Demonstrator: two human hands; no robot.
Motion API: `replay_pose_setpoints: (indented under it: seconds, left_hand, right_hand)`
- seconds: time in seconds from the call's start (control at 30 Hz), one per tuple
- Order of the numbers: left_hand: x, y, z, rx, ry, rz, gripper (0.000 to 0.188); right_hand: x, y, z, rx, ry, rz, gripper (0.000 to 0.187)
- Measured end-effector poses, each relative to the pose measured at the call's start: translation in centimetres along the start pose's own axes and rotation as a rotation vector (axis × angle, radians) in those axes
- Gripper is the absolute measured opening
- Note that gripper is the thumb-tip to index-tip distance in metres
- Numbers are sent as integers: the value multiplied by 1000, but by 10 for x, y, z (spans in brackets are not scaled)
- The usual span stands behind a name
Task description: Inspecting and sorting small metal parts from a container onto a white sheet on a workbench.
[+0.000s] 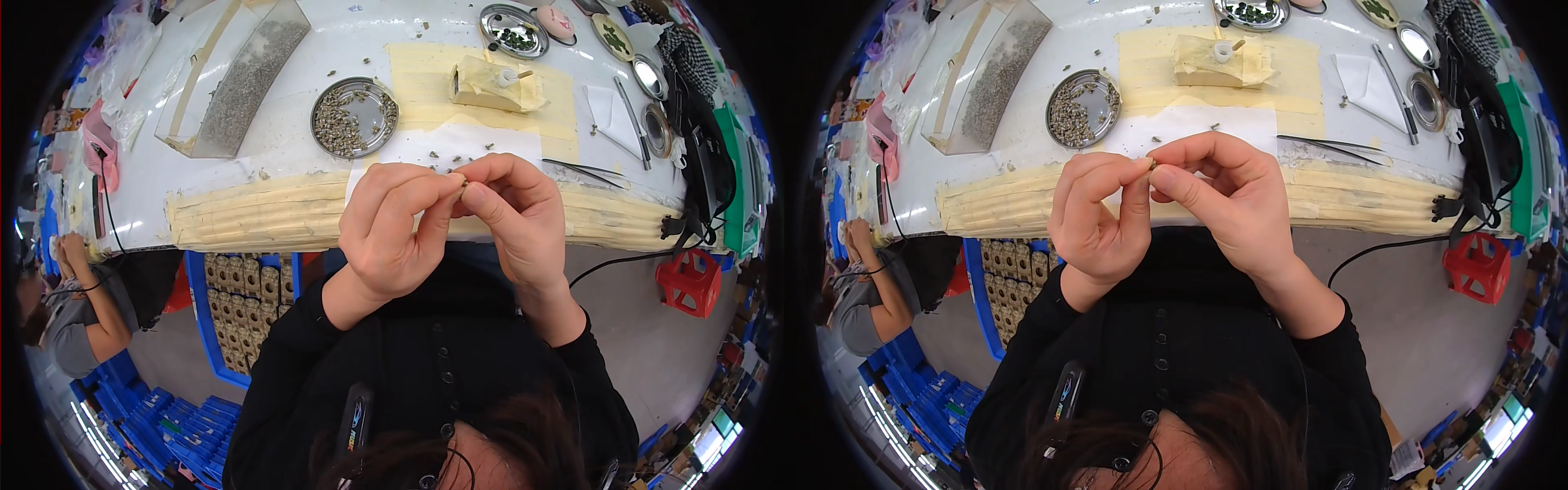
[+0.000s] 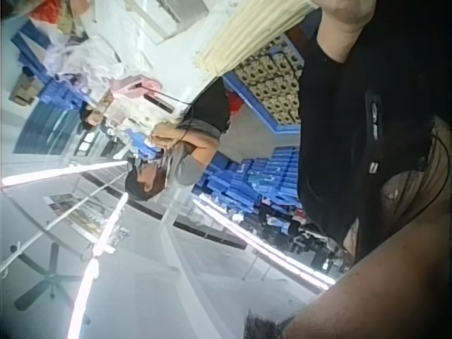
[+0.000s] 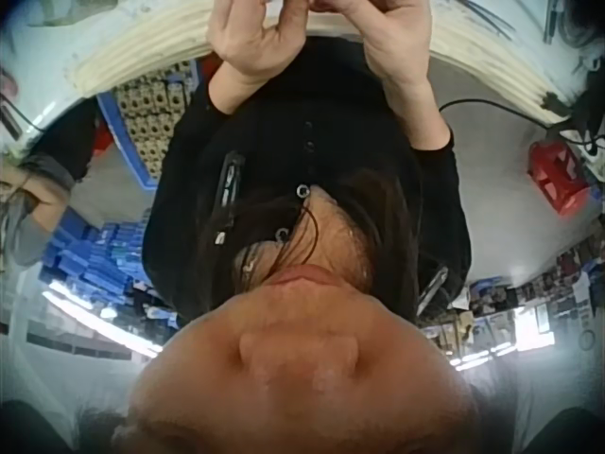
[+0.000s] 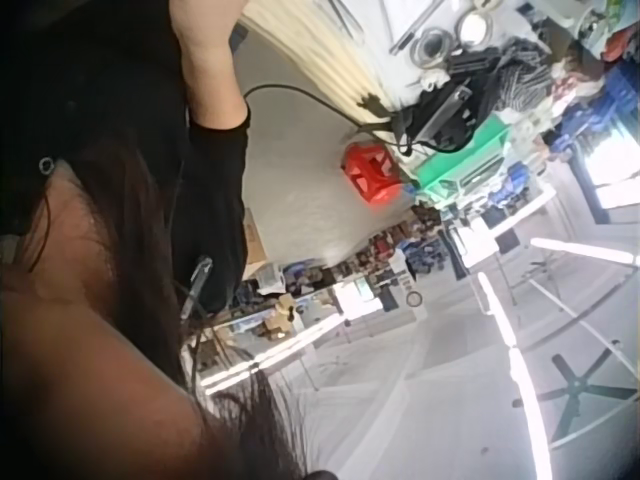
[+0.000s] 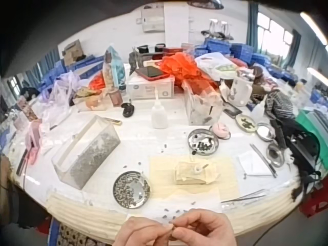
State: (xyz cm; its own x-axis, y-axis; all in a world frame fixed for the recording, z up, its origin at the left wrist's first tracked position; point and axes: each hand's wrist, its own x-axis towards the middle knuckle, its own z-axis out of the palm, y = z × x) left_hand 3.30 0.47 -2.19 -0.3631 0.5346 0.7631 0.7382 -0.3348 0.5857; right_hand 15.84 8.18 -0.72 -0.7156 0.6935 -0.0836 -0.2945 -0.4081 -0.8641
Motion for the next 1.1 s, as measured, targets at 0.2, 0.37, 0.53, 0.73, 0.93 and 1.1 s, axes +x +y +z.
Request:
replay_pose_setpoints:
  seconds: [0.2,0.37,0.53,0.73,0.93,1.1]
  left_hand:
    - [1,0,2,24,3,4,20]
    - [1,-1,2,19,12,-1,20]
    - [0,-1,2,4,17,0,21]
    - [2,0,1,25,4,-4,20]
    - [0,-1,2,-26,26,-27,19]
    - [-2,1,2,-81,42,-113,17]
  right_hand:
    - [-1,9,0,-167,49,-273,16]
    - [-1,10,1,-190,55,-206,16]
    - [-1,6,1,-54,44,-94,16]
    - [-1,10,1,-48,60,-149,16]
    - [-1,7,3,-51,30,-92,17]
    - [-2,8,3,-67,23,-108,18]
